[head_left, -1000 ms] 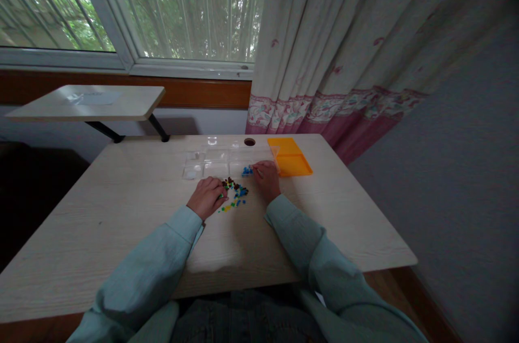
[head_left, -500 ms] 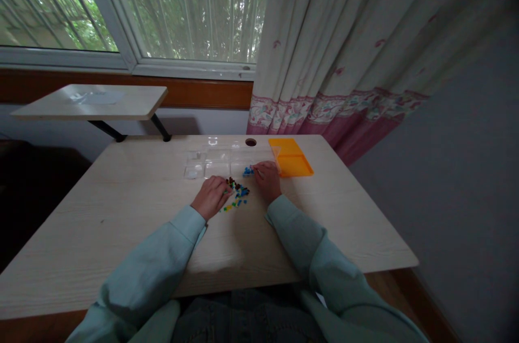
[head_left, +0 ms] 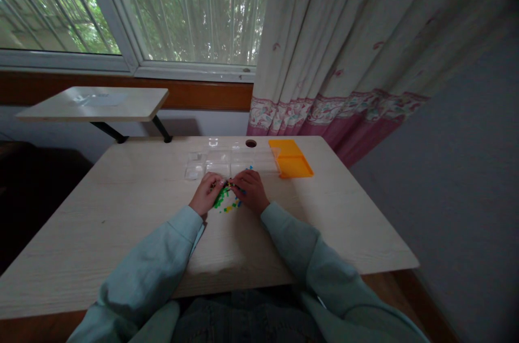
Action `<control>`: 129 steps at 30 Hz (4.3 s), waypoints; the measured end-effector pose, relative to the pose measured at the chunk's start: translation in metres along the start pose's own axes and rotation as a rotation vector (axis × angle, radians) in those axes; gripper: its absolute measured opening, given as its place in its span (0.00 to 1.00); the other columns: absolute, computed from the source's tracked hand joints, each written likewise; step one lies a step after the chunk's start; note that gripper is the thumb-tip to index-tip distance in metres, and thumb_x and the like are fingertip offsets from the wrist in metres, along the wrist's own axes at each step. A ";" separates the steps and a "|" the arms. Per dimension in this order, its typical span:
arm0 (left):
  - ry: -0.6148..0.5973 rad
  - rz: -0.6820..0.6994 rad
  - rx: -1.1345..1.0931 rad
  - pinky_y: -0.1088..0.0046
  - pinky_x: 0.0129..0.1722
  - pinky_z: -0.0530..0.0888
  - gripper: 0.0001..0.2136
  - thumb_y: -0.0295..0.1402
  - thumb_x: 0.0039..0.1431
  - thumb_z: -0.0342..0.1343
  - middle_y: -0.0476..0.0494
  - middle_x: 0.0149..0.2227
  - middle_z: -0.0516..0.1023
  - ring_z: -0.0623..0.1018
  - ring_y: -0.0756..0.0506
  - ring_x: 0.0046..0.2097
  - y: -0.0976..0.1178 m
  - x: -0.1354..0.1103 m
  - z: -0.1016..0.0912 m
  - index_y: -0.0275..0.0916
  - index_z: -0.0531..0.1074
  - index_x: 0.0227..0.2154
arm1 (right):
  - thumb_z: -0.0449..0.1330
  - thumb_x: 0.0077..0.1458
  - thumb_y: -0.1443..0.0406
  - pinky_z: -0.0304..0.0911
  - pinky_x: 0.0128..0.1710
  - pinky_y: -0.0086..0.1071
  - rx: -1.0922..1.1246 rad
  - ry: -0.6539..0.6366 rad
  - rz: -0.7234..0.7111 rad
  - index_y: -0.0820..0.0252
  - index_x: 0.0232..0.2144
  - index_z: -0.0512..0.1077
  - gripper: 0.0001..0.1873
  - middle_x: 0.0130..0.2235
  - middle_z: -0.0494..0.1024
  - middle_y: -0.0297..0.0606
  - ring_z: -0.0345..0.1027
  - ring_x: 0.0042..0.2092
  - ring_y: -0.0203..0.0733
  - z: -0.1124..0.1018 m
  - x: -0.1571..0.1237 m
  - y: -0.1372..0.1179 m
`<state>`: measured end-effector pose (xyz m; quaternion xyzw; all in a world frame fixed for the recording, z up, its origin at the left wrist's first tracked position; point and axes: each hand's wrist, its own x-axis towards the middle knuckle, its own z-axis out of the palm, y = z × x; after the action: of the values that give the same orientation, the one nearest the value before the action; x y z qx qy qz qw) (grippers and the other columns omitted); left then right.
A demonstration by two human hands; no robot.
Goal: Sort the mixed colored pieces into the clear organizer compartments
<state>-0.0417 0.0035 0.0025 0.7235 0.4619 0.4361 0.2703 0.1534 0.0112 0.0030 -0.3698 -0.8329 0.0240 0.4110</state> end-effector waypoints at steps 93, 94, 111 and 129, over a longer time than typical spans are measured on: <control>-0.169 0.167 0.666 0.59 0.42 0.63 0.07 0.37 0.55 0.59 0.41 0.41 0.70 0.67 0.38 0.46 0.016 -0.004 0.007 0.43 0.74 0.36 | 0.58 0.59 0.62 0.56 0.48 0.38 -0.184 0.112 0.325 0.57 0.34 0.78 0.09 0.36 0.77 0.38 0.65 0.44 0.42 -0.004 -0.004 0.059; -0.162 0.160 0.674 0.59 0.41 0.64 0.06 0.37 0.56 0.59 0.41 0.40 0.71 0.67 0.38 0.46 0.016 -0.004 0.008 0.43 0.73 0.36 | 0.58 0.59 0.62 0.56 0.48 0.39 -0.183 0.114 0.321 0.57 0.34 0.78 0.09 0.36 0.77 0.38 0.65 0.44 0.42 -0.004 -0.004 0.059; -0.062 0.149 0.415 0.62 0.43 0.66 0.10 0.38 0.63 0.51 0.42 0.36 0.71 0.69 0.42 0.42 0.006 -0.003 0.009 0.39 0.74 0.33 | 0.58 0.60 0.61 0.58 0.49 0.39 -0.163 0.095 0.261 0.57 0.34 0.77 0.09 0.36 0.77 0.38 0.65 0.43 0.42 -0.006 -0.005 0.044; -0.001 0.111 0.160 0.65 0.44 0.67 0.13 0.39 0.66 0.46 0.43 0.35 0.70 0.69 0.45 0.41 0.002 -0.004 0.007 0.39 0.72 0.32 | 0.57 0.60 0.61 0.59 0.51 0.40 -0.001 -0.056 -0.006 0.47 0.44 0.77 0.11 0.38 0.77 0.36 0.65 0.46 0.43 -0.004 -0.008 -0.002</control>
<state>-0.0352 -0.0008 -0.0012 0.7674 0.4542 0.4119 0.1875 0.1580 0.0038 0.0005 -0.3665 -0.8453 0.0329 0.3874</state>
